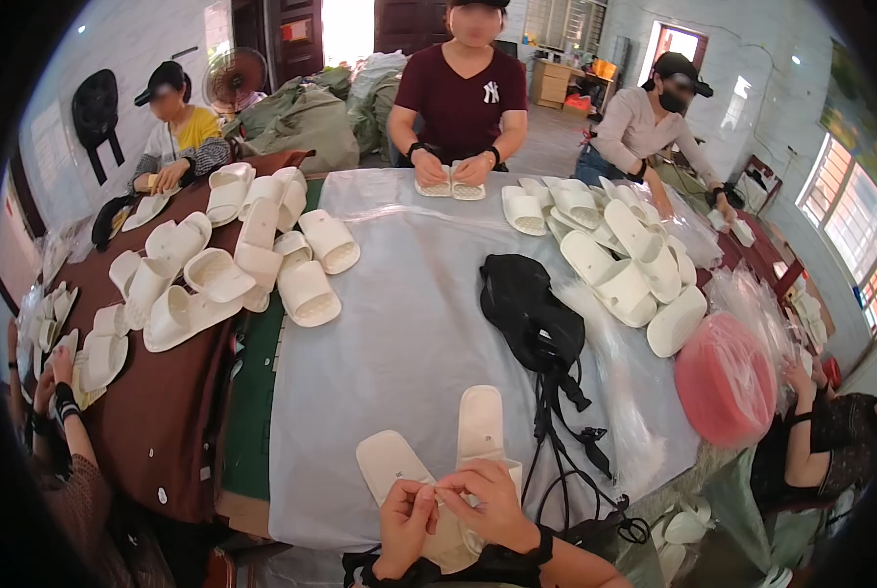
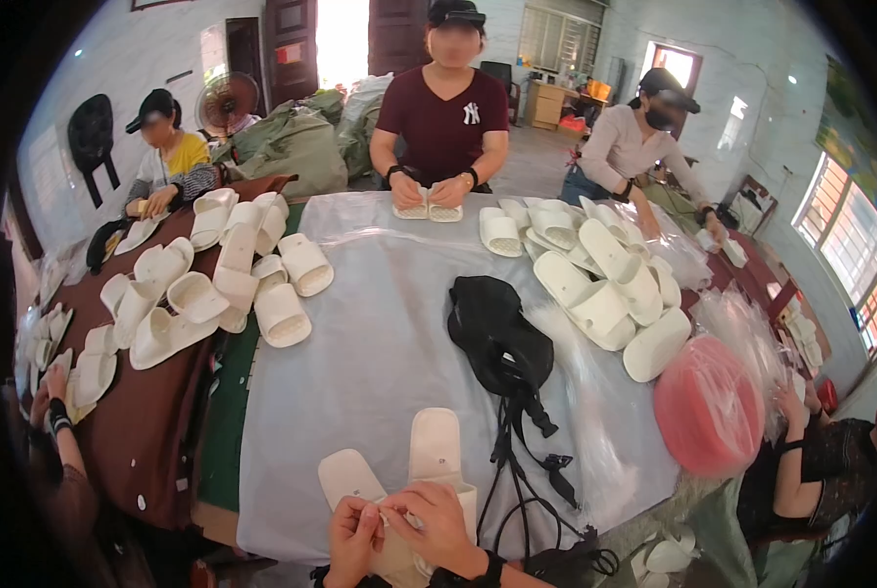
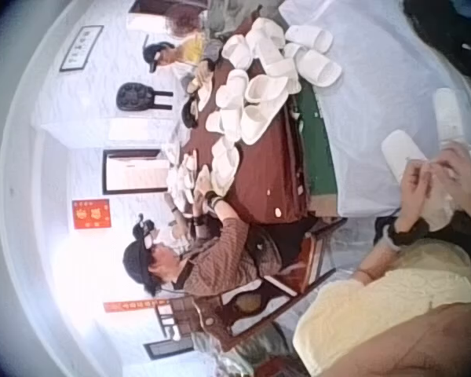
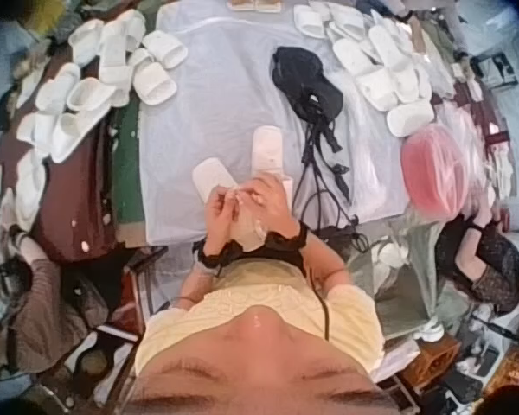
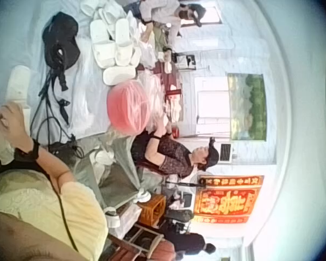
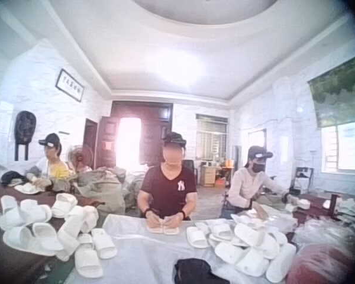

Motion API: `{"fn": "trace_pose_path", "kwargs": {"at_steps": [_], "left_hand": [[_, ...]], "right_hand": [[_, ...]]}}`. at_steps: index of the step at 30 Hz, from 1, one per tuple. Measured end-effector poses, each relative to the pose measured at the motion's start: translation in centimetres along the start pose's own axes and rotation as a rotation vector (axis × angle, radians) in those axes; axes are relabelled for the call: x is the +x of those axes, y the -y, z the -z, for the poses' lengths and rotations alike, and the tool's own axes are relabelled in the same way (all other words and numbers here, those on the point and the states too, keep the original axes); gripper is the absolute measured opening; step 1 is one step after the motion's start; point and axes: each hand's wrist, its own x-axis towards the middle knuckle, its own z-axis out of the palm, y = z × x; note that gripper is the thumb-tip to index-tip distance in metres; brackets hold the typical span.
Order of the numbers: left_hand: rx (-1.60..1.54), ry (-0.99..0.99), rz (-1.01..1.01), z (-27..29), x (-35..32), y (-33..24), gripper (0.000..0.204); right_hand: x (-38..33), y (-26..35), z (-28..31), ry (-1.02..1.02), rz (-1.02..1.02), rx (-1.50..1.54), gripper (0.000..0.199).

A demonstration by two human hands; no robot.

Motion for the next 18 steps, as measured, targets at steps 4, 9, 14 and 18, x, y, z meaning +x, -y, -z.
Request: {"fn": "trace_pose_path", "kwargs": {"at_steps": [4, 9, 14, 18], "left_hand": [[0.01, -0.056, -0.013, -0.1, -0.1, -0.6, 0.011], [0.0, -0.097, -0.047, 0.2, -0.4, 0.3, 0.01], [-0.036, -0.045, 0.005, 0.0, -0.4, 0.2, 0.011], [-0.102, 0.008, 0.021, 0.2, -1.2, 0.1, 0.012]], "right_hand": [[0.5, 0.4, -0.2, 0.057, -0.012, 0.005, 0.012], [0.2, -0.2, -0.7, 0.056, 0.035, -0.009, 0.012], [-0.7, 1.4, -0.9, 0.055, -0.09, 0.0, 0.012], [-1.7, 0.4, -1.1, 0.115, -0.104, 0.039, 0.011]]}}
